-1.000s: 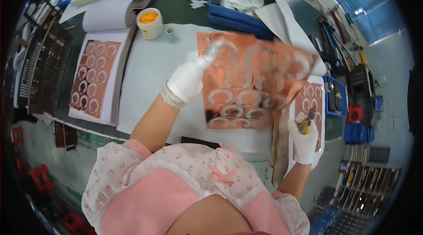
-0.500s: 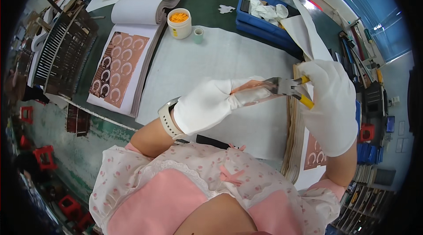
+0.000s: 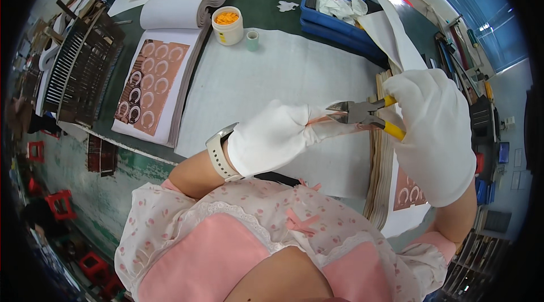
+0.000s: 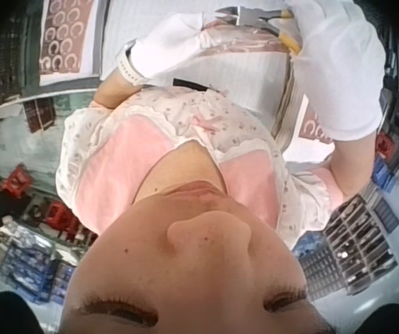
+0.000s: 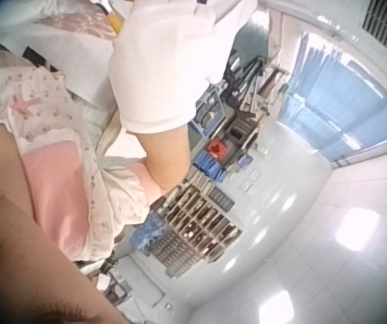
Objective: The person uses yellow-handled pliers to cut circular copper foil pieces from a larger sheet. They work methodically, cutting each circle and occasionally adjusting the sheet's position on the table. The person wears white gloves and a pink floral apron while performing the task in a workshop setting.
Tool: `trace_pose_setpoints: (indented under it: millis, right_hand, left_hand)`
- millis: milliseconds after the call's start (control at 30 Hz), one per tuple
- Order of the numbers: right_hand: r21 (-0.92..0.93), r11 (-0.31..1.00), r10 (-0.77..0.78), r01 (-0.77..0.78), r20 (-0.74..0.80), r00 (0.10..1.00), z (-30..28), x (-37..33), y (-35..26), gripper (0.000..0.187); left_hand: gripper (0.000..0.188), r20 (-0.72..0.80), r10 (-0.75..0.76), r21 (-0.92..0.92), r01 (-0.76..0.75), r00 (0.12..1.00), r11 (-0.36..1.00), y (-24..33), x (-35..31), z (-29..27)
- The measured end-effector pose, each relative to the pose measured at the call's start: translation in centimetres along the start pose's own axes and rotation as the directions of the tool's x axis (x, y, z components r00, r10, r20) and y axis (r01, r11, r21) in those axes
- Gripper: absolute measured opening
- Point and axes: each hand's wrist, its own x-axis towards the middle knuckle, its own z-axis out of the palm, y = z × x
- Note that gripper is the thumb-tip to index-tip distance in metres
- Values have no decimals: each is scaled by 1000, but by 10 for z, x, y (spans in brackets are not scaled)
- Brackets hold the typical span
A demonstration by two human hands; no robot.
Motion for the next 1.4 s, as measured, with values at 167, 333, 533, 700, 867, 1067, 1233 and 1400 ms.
trace_pose_setpoints:
  millis: [167,333,533,700,867,1067,1233,1400]
  right_hand:
    - [-64,997,39,-34,78,996,-13,-7,1,39]
    - [-132,991,-4,13,72,997,-12,-4,-1,36]
    - [-200,979,-15,36,102,995,-16,-4,-4,29]
    - [-267,962,-39,64,100,994,-14,-2,-1,27]
    - [-42,998,45,-39,128,991,-4,2,8,32]
    - [270,912,260,-309,202,944,-5,4,9,38]
    - [39,997,61,-69,163,985,-6,2,14,47]
    - [-53,998,54,-44,187,981,-8,4,11,46]
  left_hand:
    - [41,51,23,-25,-22,998,999,-2,8,5]
    - [41,40,31,-22,-30,999,999,-7,6,3]
    - [41,24,226,146,-227,974,963,-19,13,2]
    - [35,9,165,305,-160,986,939,-18,10,0]
    - [33,19,-120,109,117,993,987,3,8,4]
    - [29,-88,-244,-16,244,966,970,19,2,7]
    - [32,-36,-165,116,168,986,979,23,4,4]
    - [37,-9,-87,89,87,996,992,17,2,6]
